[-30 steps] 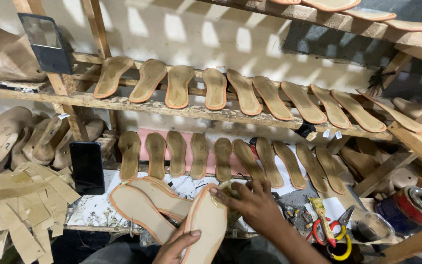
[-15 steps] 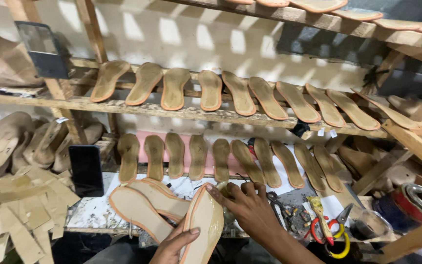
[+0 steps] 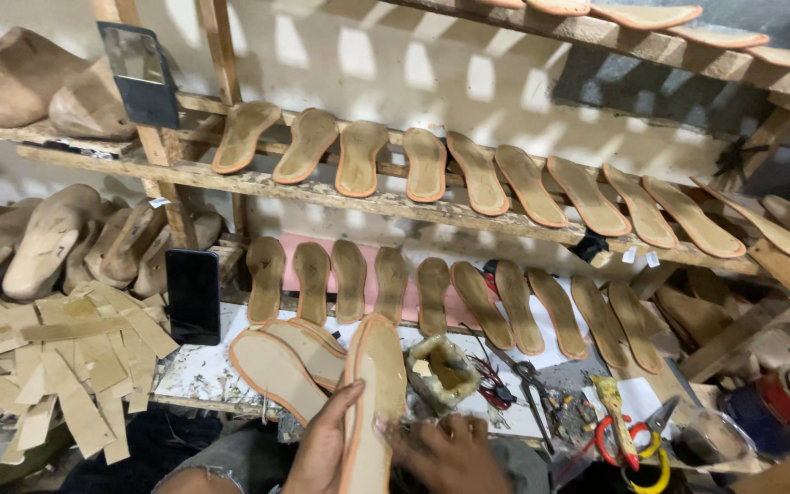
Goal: The person holds sandal insoles one at a time and spreads adhesive over the insole surface by hand, taking glue from a container on the workbench. Coated insoles are stacked and then placed onto a wooden drying rack.
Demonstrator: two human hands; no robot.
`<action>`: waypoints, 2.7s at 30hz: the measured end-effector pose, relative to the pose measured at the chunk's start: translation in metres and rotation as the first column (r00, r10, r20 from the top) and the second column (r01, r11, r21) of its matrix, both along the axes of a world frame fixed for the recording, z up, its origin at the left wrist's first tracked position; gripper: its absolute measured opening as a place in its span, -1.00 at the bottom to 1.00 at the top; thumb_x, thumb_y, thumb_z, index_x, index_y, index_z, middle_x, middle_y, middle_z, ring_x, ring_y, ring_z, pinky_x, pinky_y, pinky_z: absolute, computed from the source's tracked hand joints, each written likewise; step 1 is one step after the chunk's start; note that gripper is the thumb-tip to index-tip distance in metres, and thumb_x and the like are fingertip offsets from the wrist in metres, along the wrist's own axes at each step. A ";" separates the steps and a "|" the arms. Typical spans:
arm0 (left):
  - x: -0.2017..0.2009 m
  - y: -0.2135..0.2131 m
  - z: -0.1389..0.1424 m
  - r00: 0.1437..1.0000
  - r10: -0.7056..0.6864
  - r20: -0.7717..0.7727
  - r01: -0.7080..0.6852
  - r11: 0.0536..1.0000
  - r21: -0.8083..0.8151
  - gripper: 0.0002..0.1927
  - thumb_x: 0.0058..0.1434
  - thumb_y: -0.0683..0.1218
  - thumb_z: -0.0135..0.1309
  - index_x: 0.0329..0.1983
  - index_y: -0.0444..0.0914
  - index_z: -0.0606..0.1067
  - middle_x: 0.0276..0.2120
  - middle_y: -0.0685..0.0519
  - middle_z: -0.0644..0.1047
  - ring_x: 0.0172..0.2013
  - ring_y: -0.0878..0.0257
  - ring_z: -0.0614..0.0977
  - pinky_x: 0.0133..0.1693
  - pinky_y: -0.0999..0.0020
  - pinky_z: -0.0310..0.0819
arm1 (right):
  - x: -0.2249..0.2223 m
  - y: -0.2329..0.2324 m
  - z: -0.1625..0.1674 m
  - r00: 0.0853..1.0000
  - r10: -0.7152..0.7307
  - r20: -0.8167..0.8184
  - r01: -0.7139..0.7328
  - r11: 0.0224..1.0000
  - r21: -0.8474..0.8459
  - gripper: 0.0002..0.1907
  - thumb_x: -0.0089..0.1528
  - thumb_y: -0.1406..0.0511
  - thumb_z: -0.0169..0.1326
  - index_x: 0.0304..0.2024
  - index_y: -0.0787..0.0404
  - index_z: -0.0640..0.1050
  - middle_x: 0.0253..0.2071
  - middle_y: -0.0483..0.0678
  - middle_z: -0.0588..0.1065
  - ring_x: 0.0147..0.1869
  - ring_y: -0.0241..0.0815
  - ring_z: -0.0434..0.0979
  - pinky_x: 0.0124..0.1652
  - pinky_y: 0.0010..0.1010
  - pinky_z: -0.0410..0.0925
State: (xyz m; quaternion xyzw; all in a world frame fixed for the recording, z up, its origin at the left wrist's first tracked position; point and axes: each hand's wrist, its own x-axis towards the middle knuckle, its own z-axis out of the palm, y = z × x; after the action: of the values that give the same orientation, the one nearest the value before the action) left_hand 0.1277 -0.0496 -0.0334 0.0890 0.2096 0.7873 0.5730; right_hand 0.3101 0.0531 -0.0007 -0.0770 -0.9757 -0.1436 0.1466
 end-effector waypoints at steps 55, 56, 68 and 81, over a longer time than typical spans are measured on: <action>-0.025 -0.076 0.059 0.951 0.276 0.142 -0.294 0.946 0.133 -0.37 0.17 -0.09 0.00 0.37 -0.19 0.37 -0.17 -0.13 0.58 -0.31 0.06 0.66 -0.27 0.16 0.66 | -0.094 -0.009 0.054 0.971 0.165 -0.174 -0.165 0.986 0.016 -0.18 -0.04 0.48 0.02 0.13 -0.53 0.57 -0.02 -0.07 0.43 0.01 0.08 0.33 -0.09 0.09 0.19; -0.021 -0.085 0.062 0.965 0.252 0.072 -0.260 0.955 0.143 -0.36 0.14 -0.07 0.00 0.36 -0.14 0.35 -0.19 -0.13 0.59 -0.34 0.06 0.66 -0.31 0.16 0.65 | -0.105 -0.003 0.063 0.974 0.093 -0.208 -0.093 0.996 0.010 -0.17 -0.02 0.49 0.01 0.12 -0.55 0.58 -0.02 -0.07 0.42 0.00 0.11 0.31 -0.07 0.04 0.20; -0.028 -0.230 0.098 0.655 0.738 -0.164 -0.690 0.672 0.268 -0.18 0.14 -0.21 -0.08 0.55 -0.13 0.20 0.28 0.02 0.44 0.20 0.18 0.50 0.19 0.31 0.44 | -0.211 -0.098 0.103 0.875 0.325 -0.358 -0.378 0.922 -0.088 -0.40 0.18 0.28 0.06 0.29 -0.26 0.40 0.22 0.00 0.42 0.22 0.06 0.38 0.16 -0.03 0.26; -0.100 -0.392 0.131 -0.035 0.999 -0.032 -0.991 -0.031 0.131 -0.15 0.02 -0.38 -0.02 0.45 -0.17 0.19 0.14 -0.08 0.48 0.08 0.06 0.56 0.09 0.17 0.51 | -0.352 -0.181 -0.048 0.868 0.470 -0.162 -0.016 -0.301 -0.954 0.04 0.14 0.43 0.09 0.59 -0.23 -0.02 -0.09 0.36 0.63 -0.15 0.33 0.72 -0.11 0.23 0.54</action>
State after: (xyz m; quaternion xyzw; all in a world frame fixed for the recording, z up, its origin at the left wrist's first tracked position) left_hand 0.0278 -0.4416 0.0976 -0.0229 0.2158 0.9590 -0.1825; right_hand -0.0422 -0.1283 -0.0488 0.0694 -0.7085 0.6968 -0.0879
